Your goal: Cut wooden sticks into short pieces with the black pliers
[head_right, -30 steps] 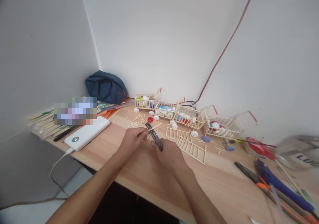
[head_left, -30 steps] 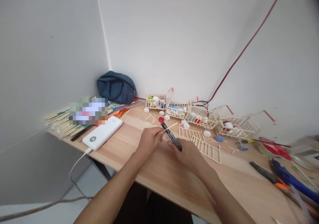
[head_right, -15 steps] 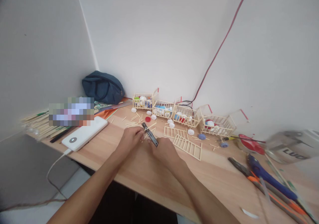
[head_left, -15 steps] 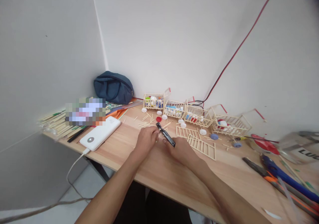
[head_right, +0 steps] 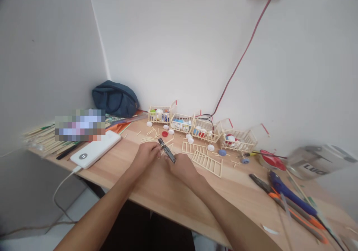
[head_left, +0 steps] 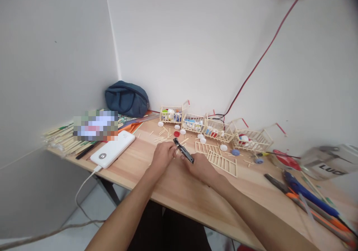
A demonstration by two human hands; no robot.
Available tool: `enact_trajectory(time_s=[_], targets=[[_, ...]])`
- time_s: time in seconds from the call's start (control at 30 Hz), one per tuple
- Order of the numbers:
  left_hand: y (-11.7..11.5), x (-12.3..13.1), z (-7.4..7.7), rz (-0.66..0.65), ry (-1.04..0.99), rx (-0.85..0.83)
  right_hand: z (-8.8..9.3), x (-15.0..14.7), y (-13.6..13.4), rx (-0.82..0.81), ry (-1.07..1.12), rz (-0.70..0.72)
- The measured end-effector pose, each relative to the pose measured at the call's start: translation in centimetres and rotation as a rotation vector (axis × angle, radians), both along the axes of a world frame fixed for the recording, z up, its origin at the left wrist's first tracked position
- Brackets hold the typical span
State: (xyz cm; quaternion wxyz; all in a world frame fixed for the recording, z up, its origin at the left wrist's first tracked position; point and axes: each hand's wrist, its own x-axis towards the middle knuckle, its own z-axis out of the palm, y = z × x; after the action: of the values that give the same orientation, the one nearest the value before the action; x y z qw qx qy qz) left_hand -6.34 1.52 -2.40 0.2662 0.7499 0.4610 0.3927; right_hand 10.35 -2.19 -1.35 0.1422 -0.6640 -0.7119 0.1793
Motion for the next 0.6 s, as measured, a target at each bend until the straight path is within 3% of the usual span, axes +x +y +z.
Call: enact_trajectory(time_s=[0.6], targets=[[-0.6,0.3,0.3,0.003,0.049,0.004,1.3,0.0,-0.3,-0.088,-0.022,-0.03]])
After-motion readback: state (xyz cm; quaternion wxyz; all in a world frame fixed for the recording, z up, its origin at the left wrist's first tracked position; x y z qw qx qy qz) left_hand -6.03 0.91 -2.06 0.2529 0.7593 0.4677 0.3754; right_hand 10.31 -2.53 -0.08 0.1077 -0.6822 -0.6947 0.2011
